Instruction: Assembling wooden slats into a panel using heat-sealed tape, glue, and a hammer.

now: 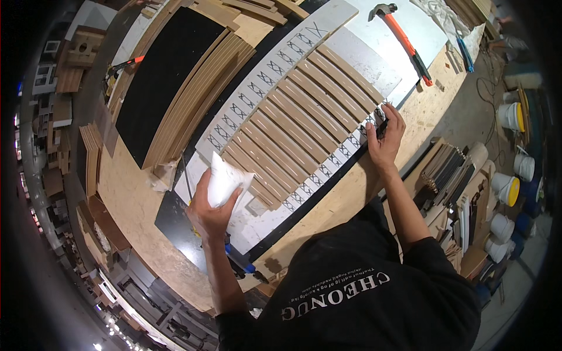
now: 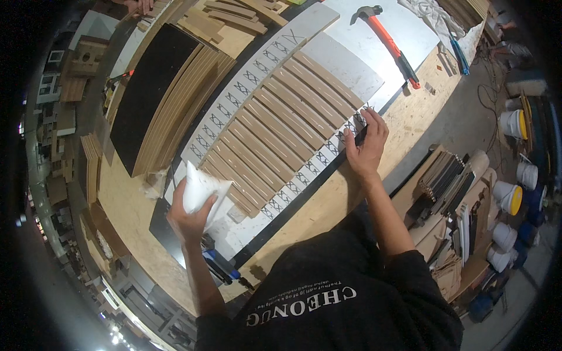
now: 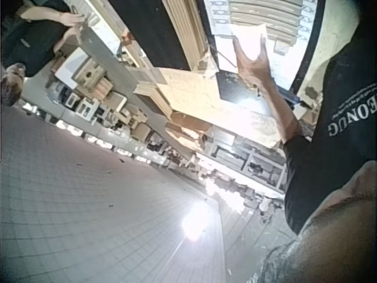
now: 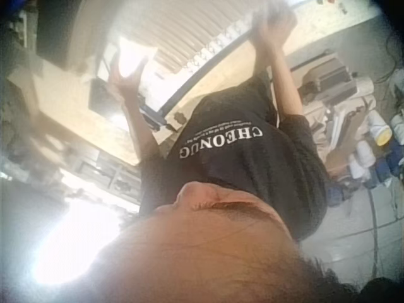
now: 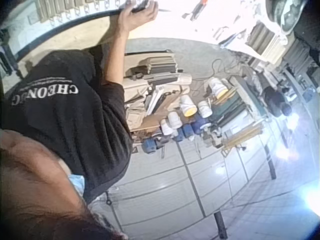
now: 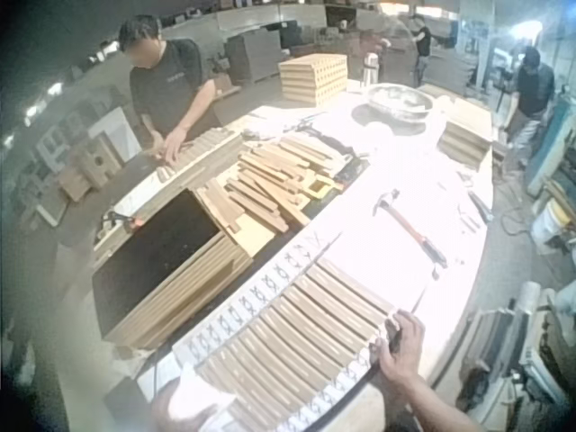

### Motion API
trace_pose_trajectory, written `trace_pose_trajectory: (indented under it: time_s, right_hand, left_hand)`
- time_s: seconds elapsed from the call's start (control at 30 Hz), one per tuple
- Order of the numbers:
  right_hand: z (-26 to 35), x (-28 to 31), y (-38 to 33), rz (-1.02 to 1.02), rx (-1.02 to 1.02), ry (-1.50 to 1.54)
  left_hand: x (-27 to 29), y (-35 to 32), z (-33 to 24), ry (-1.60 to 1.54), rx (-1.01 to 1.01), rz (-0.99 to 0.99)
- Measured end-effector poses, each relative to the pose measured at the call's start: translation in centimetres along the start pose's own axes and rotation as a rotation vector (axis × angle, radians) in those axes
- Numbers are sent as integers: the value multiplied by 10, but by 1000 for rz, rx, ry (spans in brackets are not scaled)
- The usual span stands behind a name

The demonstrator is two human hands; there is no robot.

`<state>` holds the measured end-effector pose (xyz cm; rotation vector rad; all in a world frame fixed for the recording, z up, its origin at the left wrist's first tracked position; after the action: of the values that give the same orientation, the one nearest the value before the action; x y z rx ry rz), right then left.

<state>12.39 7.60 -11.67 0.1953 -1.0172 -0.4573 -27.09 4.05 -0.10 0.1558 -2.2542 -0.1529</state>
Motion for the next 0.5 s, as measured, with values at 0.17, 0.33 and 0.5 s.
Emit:
trace_pose_trajectory:
  time_s: [0.17,0.33,0.5]
  right_hand:
    - [1,1,0,-9,5,-5]
    - [2,2,1,-5,10,-22]
    - [1,2,1,-14,10,-16]
  left_hand:
    - [2,5,7,-15,2,-7]
    - [10,13,9,-4,-41,-49]
    - [10,25,18,1,-3,-50]
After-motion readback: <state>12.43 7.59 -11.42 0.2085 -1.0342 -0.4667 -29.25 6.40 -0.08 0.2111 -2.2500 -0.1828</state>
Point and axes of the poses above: each hand's wrist, its own y-axis towards the middle knuckle, its own x-axis out of the back of the hand, z = x × y, the point moved 10 cm from there along y, towards the middle knuckle, and after that the axes turned 10 degrees about -y, right-handed, at the moved point
